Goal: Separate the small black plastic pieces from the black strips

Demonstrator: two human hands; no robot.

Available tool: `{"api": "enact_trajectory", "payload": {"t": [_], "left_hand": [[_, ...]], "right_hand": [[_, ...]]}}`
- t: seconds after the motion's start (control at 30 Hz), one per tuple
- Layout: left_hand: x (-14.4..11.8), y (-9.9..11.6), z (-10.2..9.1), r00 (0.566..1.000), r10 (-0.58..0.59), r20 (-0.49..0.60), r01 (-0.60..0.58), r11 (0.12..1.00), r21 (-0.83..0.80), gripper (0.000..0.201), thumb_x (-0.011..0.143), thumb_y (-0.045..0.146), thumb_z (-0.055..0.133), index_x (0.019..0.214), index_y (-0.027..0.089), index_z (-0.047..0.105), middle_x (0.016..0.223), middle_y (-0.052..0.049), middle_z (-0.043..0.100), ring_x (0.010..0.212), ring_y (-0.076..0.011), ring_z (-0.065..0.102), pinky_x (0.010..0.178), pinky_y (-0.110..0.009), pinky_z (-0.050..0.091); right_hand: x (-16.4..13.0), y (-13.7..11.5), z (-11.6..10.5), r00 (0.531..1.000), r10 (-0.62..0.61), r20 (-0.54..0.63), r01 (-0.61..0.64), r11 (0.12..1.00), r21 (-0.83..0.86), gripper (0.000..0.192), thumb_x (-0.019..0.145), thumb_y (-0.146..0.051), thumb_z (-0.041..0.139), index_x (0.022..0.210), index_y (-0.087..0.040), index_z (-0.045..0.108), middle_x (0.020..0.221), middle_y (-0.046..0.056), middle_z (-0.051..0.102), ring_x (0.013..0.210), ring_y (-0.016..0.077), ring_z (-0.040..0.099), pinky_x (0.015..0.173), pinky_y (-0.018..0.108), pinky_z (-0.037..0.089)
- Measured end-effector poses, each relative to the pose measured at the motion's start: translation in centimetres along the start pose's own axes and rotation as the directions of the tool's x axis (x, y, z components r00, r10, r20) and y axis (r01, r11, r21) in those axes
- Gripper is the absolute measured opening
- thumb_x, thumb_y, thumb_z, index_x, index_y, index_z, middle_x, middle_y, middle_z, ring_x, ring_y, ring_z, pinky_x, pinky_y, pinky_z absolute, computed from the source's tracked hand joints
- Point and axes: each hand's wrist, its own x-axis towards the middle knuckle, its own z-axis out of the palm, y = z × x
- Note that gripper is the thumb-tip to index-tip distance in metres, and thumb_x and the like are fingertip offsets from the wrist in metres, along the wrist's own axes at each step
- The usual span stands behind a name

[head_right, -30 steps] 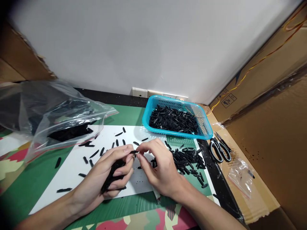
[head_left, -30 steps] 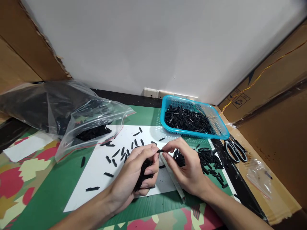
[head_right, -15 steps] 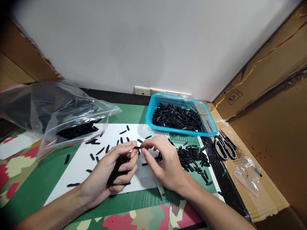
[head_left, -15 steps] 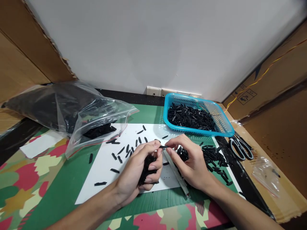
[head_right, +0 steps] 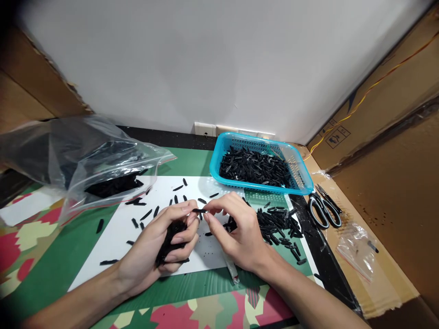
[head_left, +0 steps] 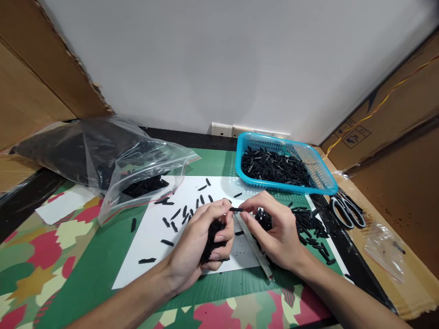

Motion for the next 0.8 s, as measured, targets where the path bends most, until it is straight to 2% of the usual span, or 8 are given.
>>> {"api": "enact_trajectory", "payload": {"t": [0.2, 0.47, 0.57, 0.7, 0.8], "left_hand": [[-0.14, -0.06, -0.08, 1.0, 0.018, 0.023, -0.018, 1.0, 0.008, 0.032, 0.099, 0.045, 0.056, 0.079, 0.023, 0.042, 0.057, 0.009, 0.038, 0.04, -0.0046, 0.022, 0.033, -0.01, 0.015], [-0.09, -0.19, -0.31, 0.998, 0.015, 0.059, -0.017, 0.999, 0.029, 0.03, 0.097, 0.046, 0.058, 0.082, 0.024, 0.046, 0.057, 0.01, 0.037, 0.04, -0.0047, 0.024, 0.034, -0.01, 0.015], [-0.09, -0.21, -0.38, 0.998, 0.029, 0.063, -0.031, 0.999, 0.03, 0.028, 0.098, 0.044, 0.057, 0.082, 0.023, 0.047, 0.057, 0.01, 0.036, 0.04, -0.0046, 0.024, 0.034, -0.01, 0.016], [-0.09, -0.21, -0.36, 0.996, 0.072, 0.056, -0.074, 0.996, 0.042, 0.027, 0.096, 0.043, 0.06, 0.082, 0.023, 0.047, 0.056, 0.01, 0.038, 0.04, -0.0046, 0.025, 0.035, -0.01, 0.016], [-0.13, -0.34, -0.4, 0.989, 0.106, 0.102, -0.116, 0.988, 0.098, 0.029, 0.097, 0.044, 0.061, 0.082, 0.023, 0.047, 0.056, 0.009, 0.04, 0.04, -0.005, 0.03, 0.036, -0.011, 0.021]], "right_hand": [[-0.05, -0.18, -0.12, 0.999, -0.051, 0.004, 0.051, 0.998, -0.038, 0.012, 0.1, -0.012, 0.063, 0.104, -0.02, 0.069, 0.089, 0.004, 0.071, 0.082, 0.0194, 0.063, 0.075, 0.036, 0.051], [-0.2, -0.08, 0.03, 0.961, -0.271, 0.053, 0.276, 0.944, -0.18, 0.019, 0.097, -0.004, 0.061, 0.108, -0.019, 0.067, 0.09, 0.009, 0.073, 0.081, 0.0219, 0.064, 0.07, 0.037, 0.053], [-0.2, -0.32, -0.05, 0.965, -0.258, 0.053, 0.263, 0.949, -0.172, 0.02, 0.097, -0.004, 0.06, 0.109, -0.019, 0.067, 0.09, 0.009, 0.073, 0.08, 0.0221, 0.064, 0.07, 0.038, 0.053], [-0.12, -0.75, -0.36, 0.978, -0.204, 0.047, 0.207, 0.975, -0.08, 0.017, 0.098, -0.008, 0.059, 0.108, -0.019, 0.068, 0.091, 0.009, 0.073, 0.082, 0.0224, 0.067, 0.072, 0.038, 0.055], [-0.11, -0.92, -0.41, 0.984, -0.156, 0.082, 0.157, 0.987, -0.011, 0.014, 0.1, -0.011, 0.057, 0.106, -0.019, 0.067, 0.089, 0.008, 0.073, 0.079, 0.0205, 0.067, 0.07, 0.035, 0.055]]}}
